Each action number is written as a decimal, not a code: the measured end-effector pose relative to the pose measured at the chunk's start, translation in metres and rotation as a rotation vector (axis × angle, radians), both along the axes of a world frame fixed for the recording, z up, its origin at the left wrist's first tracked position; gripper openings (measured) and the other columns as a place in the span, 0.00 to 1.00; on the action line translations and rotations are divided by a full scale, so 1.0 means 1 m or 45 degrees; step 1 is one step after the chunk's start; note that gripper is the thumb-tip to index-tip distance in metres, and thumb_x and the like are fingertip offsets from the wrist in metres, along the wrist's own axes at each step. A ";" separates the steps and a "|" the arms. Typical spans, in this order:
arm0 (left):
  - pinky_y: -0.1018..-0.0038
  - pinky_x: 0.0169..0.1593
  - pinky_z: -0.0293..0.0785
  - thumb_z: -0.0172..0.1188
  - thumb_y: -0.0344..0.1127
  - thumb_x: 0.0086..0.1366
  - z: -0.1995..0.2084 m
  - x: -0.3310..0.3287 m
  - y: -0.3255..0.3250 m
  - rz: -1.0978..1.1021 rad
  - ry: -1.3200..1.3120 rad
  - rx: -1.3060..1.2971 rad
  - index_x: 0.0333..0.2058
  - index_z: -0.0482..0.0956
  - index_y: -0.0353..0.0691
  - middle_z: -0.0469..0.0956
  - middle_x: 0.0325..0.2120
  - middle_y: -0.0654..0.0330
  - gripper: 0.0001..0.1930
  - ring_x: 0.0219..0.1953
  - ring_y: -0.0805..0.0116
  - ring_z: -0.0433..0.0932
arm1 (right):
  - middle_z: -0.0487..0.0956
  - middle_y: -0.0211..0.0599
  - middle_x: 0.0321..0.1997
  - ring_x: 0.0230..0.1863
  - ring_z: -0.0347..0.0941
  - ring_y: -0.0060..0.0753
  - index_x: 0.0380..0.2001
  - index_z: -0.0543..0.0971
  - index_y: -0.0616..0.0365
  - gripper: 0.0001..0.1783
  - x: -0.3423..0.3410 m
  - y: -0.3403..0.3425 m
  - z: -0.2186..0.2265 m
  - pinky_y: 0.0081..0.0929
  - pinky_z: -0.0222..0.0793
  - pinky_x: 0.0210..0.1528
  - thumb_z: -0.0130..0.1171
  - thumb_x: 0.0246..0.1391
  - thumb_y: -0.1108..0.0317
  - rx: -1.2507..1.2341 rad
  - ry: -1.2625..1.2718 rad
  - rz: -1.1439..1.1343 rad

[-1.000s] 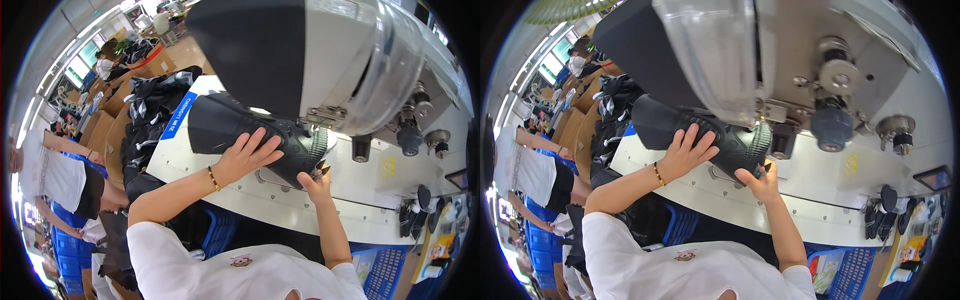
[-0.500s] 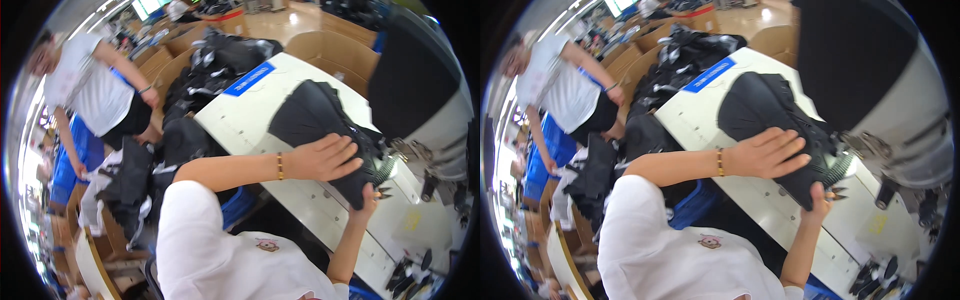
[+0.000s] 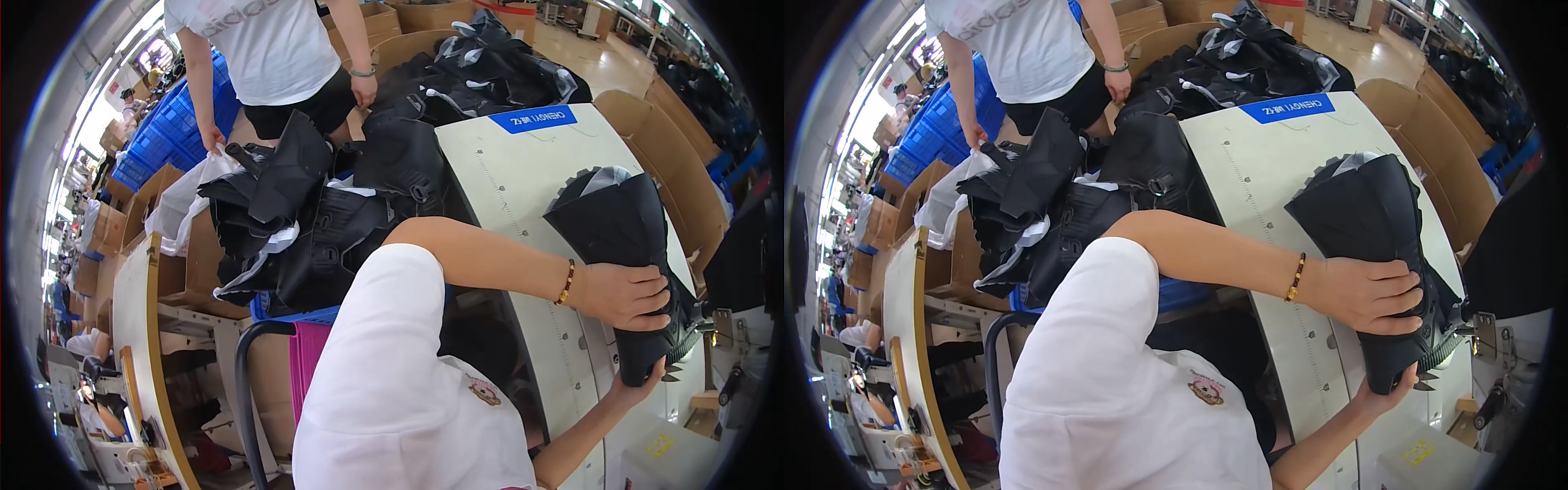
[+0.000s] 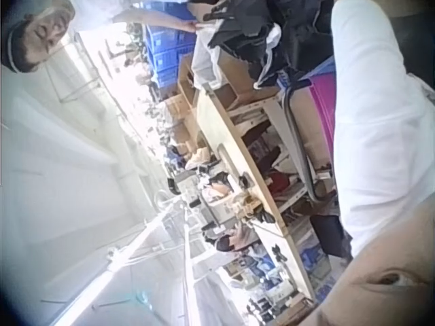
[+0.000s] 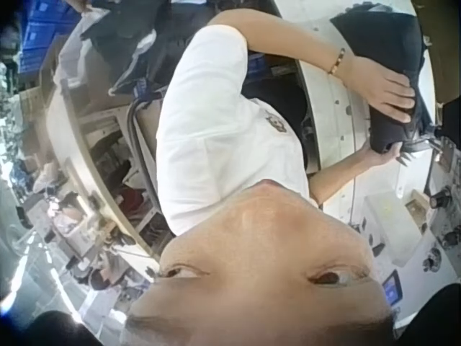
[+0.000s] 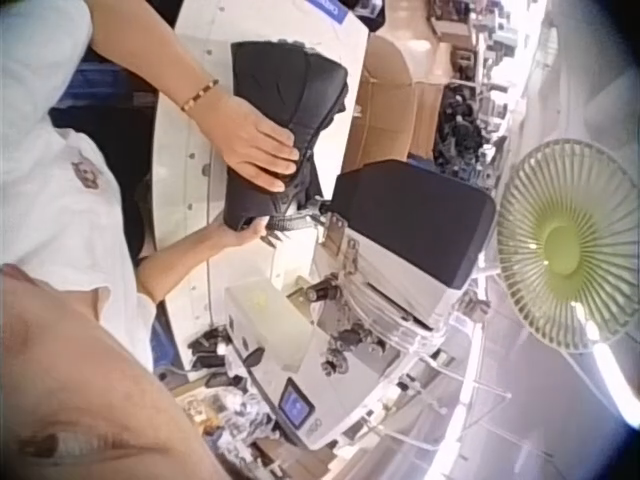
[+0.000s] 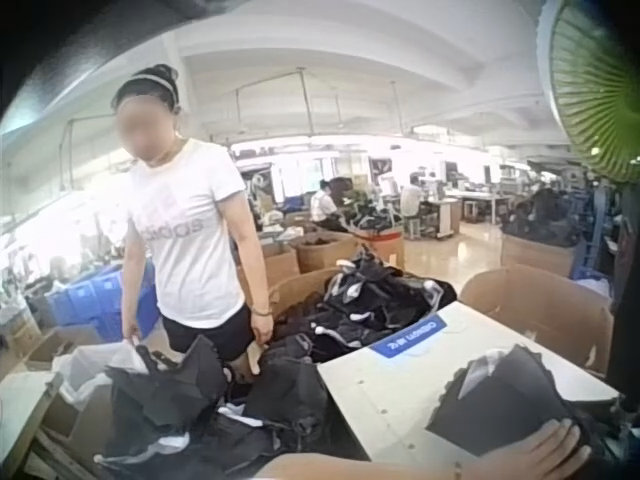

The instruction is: Sewing and trimming components of a black motorcycling-style boot using an industrial sewing machine.

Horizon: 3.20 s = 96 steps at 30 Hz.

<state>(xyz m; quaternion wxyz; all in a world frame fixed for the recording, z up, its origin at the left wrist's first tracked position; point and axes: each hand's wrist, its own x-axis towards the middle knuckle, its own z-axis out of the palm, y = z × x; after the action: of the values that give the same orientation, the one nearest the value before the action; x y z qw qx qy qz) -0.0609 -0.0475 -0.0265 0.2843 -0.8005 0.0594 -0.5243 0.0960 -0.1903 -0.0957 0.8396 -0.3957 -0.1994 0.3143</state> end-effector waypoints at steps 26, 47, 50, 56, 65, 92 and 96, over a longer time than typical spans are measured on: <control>0.66 0.47 0.63 0.48 0.36 0.54 -0.007 0.002 -0.004 0.114 0.072 -0.010 0.44 0.63 0.44 0.68 0.39 0.56 0.17 0.42 0.58 0.69 | 0.70 0.48 0.43 0.43 0.69 0.39 0.43 0.66 0.73 0.22 0.024 -0.006 -0.009 0.34 0.67 0.45 0.48 0.50 0.64 -0.023 -0.125 0.188; 0.69 0.45 0.63 0.51 0.33 0.47 0.004 0.014 0.013 -0.220 0.424 -0.495 0.41 0.70 0.45 0.69 0.39 0.58 0.18 0.42 0.63 0.69 | 0.71 0.40 0.42 0.41 0.70 0.32 0.43 0.67 0.66 0.20 -0.045 0.000 0.037 0.29 0.67 0.45 0.50 0.51 0.61 -0.263 0.233 0.175; 0.66 0.47 0.61 0.52 0.32 0.45 0.012 0.017 0.009 -0.143 0.535 -0.454 0.43 0.70 0.42 0.69 0.43 0.55 0.21 0.45 0.61 0.68 | 0.73 0.35 0.37 0.36 0.70 0.25 0.42 0.67 0.62 0.18 -0.044 -0.003 0.042 0.23 0.67 0.40 0.56 0.46 0.73 -0.186 0.386 0.140; 0.63 0.49 0.58 0.54 0.29 0.40 0.025 0.017 -0.003 0.004 0.587 -0.234 0.44 0.68 0.40 0.67 0.45 0.51 0.26 0.46 0.55 0.65 | 0.74 0.31 0.31 0.32 0.70 0.18 0.36 0.70 0.62 0.15 -0.035 -0.009 0.046 0.16 0.67 0.34 0.59 0.44 0.70 -0.297 0.176 0.084; 0.64 0.50 0.63 0.50 0.30 0.49 0.031 0.014 -0.018 0.090 0.730 -0.100 0.47 0.66 0.42 0.66 0.43 0.48 0.23 0.47 0.51 0.67 | 0.73 0.25 0.23 0.24 0.65 0.11 0.26 0.74 0.62 0.04 -0.019 0.004 0.055 0.11 0.62 0.26 0.54 0.45 0.73 -0.329 0.006 -0.236; 0.72 0.45 0.64 0.50 0.34 0.51 0.030 0.016 -0.051 0.278 0.718 -0.115 0.42 0.70 0.41 0.69 0.40 0.60 0.17 0.40 0.62 0.70 | 0.68 0.21 0.19 0.20 0.57 0.10 0.24 0.73 0.61 0.11 0.003 -0.018 0.047 0.11 0.53 0.21 0.63 0.39 0.67 -0.339 -0.339 0.026; 0.72 0.46 0.65 0.50 0.34 0.50 0.031 0.019 -0.037 0.208 0.665 -0.120 0.42 0.71 0.42 0.69 0.40 0.61 0.17 0.40 0.63 0.70 | 0.70 0.22 0.19 0.19 0.59 0.08 0.24 0.74 0.61 0.09 -0.006 -0.013 0.052 0.10 0.53 0.19 0.61 0.40 0.68 -0.275 -0.263 0.005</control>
<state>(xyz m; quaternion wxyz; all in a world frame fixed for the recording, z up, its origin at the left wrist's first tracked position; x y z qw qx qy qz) -0.0421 -0.0847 0.0043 0.2631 -0.9230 0.0416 -0.2778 0.0895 -0.2030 -0.0439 0.7665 -0.5137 -0.2505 0.2931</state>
